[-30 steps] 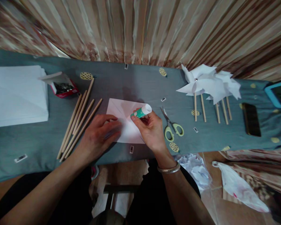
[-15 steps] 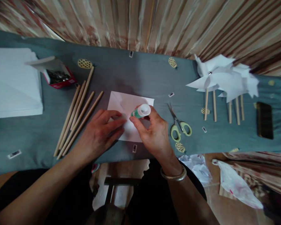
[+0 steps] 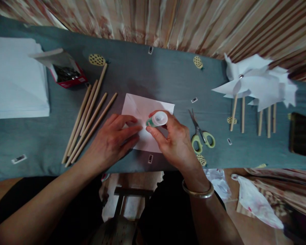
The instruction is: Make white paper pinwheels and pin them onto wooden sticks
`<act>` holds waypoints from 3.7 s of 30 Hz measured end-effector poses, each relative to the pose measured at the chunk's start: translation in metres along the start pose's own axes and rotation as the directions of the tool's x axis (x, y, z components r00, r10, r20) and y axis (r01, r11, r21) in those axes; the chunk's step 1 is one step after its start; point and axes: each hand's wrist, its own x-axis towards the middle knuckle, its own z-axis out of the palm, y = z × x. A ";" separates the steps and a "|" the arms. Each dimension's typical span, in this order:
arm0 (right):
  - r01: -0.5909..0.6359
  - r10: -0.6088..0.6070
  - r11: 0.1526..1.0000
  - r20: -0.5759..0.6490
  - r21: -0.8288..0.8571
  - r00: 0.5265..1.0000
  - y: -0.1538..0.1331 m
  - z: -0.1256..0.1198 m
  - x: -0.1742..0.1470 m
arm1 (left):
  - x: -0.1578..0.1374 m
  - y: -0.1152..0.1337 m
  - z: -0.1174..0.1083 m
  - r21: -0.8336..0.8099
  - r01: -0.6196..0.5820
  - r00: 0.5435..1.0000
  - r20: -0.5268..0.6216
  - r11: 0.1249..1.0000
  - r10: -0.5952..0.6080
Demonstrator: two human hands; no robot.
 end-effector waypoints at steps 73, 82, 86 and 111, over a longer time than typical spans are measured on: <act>0.020 -0.032 0.982 -0.057 -0.189 0.998 -0.003 0.007 -0.004 | 0.000 0.002 -0.001 -0.009 0.013 1.000 0.005 1.000 -0.013; 0.008 -0.018 0.988 -0.060 -0.154 0.998 -0.005 0.009 -0.003 | 0.000 0.002 -0.001 -0.025 0.008 1.000 -0.004 1.000 -0.009; 0.011 -0.024 0.984 -0.075 -0.176 0.997 -0.006 0.009 -0.001 | 0.000 0.002 -0.002 -0.034 0.018 1.000 0.004 0.999 -0.018; -0.063 0.066 0.997 -0.073 0.044 0.995 -0.001 0.005 -0.004 | 0.001 0.002 -0.003 -0.024 0.017 1.000 -0.002 1.000 -0.017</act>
